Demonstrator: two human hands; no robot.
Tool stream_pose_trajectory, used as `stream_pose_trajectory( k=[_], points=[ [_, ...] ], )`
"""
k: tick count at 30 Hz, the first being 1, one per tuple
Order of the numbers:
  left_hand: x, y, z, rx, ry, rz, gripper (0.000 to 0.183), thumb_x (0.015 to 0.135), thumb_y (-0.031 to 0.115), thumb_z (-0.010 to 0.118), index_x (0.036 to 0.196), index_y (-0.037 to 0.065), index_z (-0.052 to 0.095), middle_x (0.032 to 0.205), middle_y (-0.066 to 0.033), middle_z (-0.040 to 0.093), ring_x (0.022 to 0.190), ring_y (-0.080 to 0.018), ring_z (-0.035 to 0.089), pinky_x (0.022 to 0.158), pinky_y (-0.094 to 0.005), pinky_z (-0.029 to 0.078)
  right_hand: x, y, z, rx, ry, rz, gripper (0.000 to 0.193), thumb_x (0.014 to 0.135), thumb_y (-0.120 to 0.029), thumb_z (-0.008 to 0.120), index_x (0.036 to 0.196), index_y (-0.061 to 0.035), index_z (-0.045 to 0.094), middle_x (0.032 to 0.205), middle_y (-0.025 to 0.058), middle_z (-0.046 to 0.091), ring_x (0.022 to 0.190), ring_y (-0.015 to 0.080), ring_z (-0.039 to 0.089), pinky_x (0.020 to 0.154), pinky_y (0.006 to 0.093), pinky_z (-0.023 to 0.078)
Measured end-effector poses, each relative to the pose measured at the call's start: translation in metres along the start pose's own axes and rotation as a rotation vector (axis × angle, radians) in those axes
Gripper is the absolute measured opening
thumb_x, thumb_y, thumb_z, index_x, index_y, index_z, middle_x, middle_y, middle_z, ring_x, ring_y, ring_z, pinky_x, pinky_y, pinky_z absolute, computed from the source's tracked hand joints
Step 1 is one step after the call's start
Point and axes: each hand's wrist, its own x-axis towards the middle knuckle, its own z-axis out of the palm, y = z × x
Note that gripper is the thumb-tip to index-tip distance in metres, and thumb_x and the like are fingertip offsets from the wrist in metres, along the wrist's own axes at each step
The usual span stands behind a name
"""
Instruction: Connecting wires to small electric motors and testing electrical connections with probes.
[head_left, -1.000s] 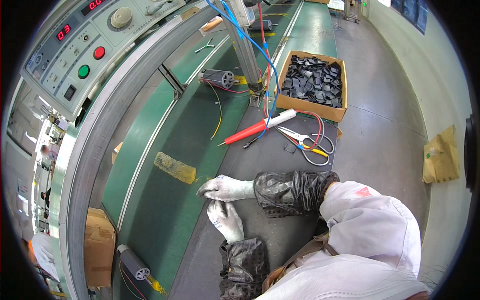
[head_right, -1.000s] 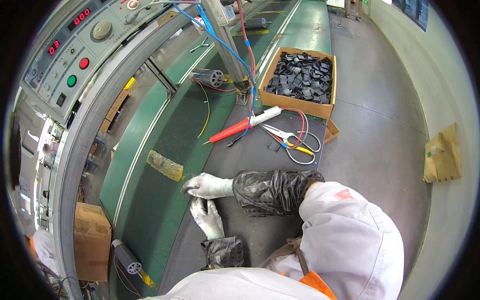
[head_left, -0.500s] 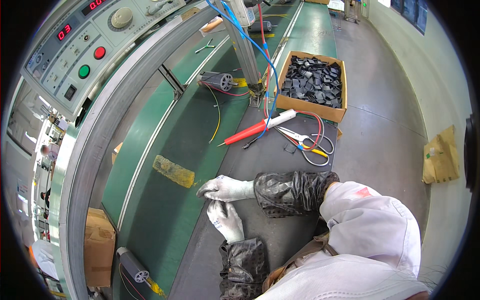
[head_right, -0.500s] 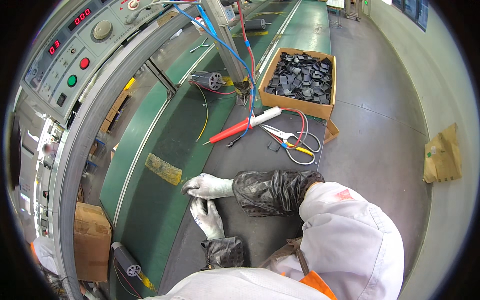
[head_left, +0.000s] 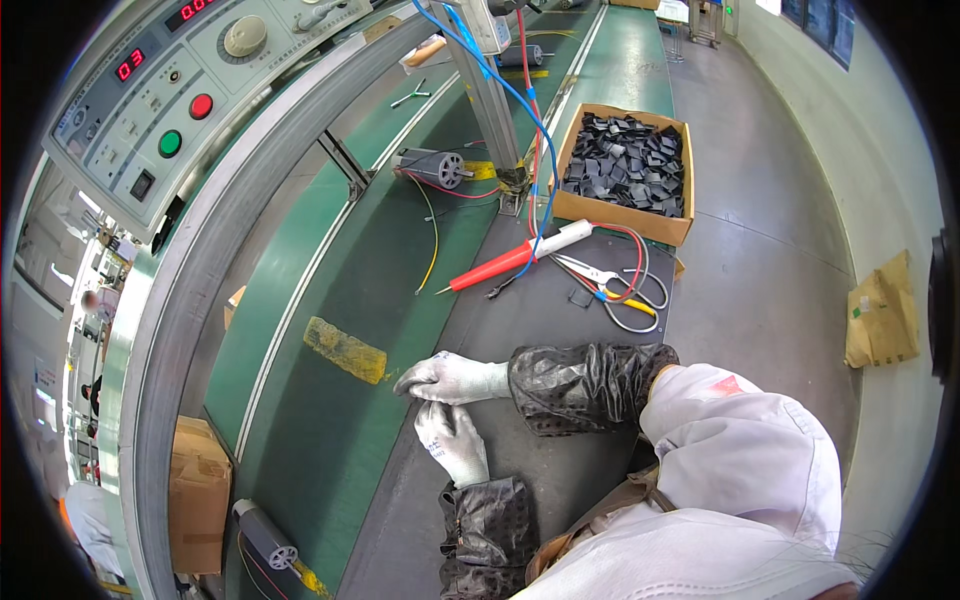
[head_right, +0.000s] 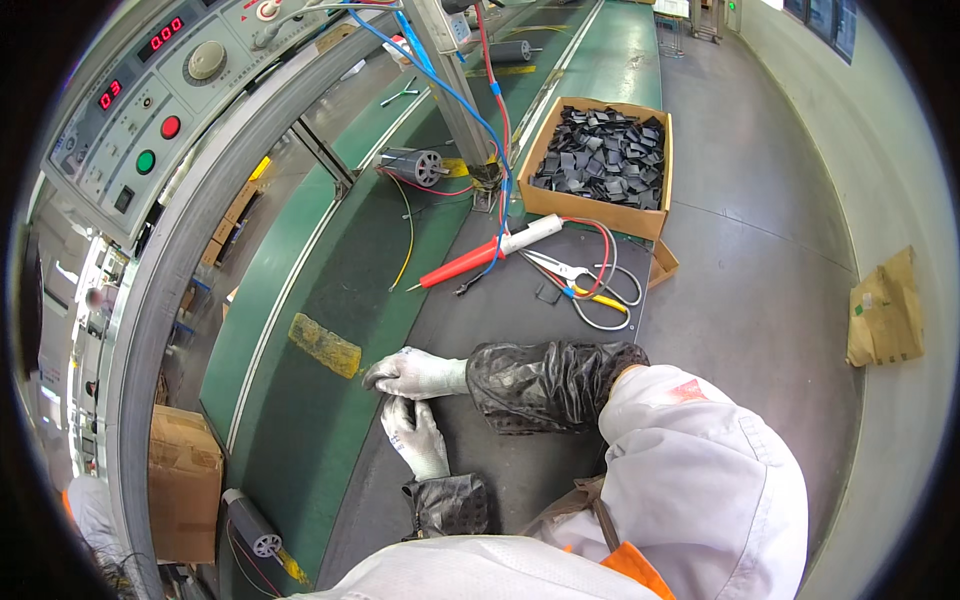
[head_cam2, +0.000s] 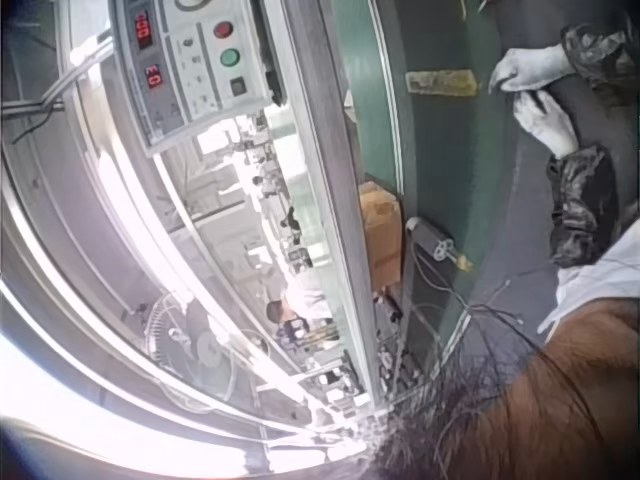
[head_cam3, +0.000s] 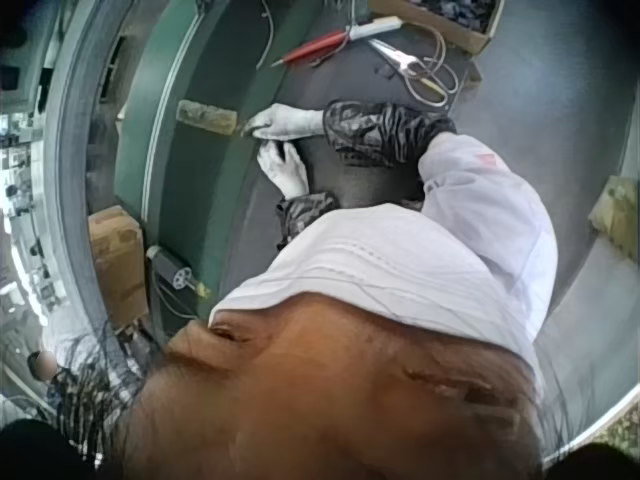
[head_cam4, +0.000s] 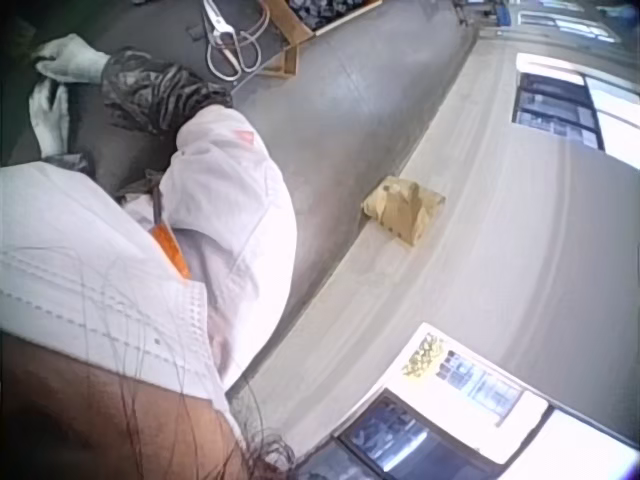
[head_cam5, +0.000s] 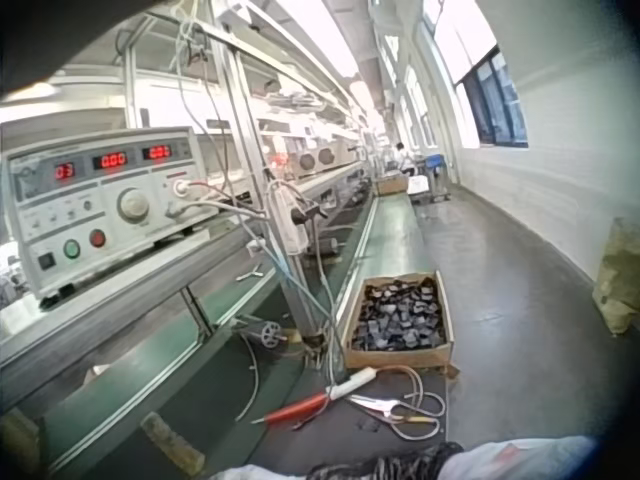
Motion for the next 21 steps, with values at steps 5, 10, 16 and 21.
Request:
stream_pose_trajectory(
  k=[5,10,16,21],
  points=[
    [-0.0001,0.0003,0.001,-0.015,0.007,-0.006,0.032,0.09,0.012,0.066,0.118,-0.004,0.064,0.122,-0.0219,0.063,0.117,-0.0398,0.055,0.103,-0.0507,0.042,-0.0005,0.0007,-0.0008,-0.023,0.008,-0.015,0.029,0.1,-0.017,0.054,0.123,-0.0056,0.068,0.124,0.0142,0.07,0.114,0.0327,0.067,0.099,0.0406,0.052],
    [0.0013,0.002,0.0005,0.0,0.008,-0.001,0.032,0.09,0.012,0.066,0.118,-0.004,0.064,0.122,-0.0222,0.063,0.117,-0.0401,0.055,0.104,-0.0507,0.042,0.0004,0.0032,-0.001,-0.063,0.0,-0.035,0.029,0.1,-0.017,0.054,0.123,-0.0058,0.068,0.123,0.0141,0.07,0.113,0.0328,0.067,0.099,0.0405,0.052],
    [0.0006,0.0006,0.0017,0.005,0.002,-0.01,0.032,0.09,0.012,0.066,0.117,-0.004,0.064,0.122,-0.0224,0.063,0.117,-0.0403,0.055,0.104,-0.0508,0.042,0.0009,0.0039,-0.0004,-0.034,0.004,-0.05,0.028,0.101,-0.017,0.054,0.123,-0.0052,0.067,0.121,0.0144,0.07,0.113,0.0333,0.067,0.098,0.0402,0.052],
    [-0.0015,0.0029,0.0018,0.005,0.011,-0.015,0.032,0.089,0.011,0.066,0.117,-0.004,0.064,0.121,-0.0226,0.063,0.117,-0.0404,0.055,0.103,-0.051,0.042,-0.002,0.0019,-0.0011,-0.022,-0.003,-0.04,0.029,0.101,-0.016,0.053,0.122,-0.0041,0.067,0.121,0.0154,0.07,0.114,0.0333,0.066,0.099,0.0408,0.052]
  ],
)
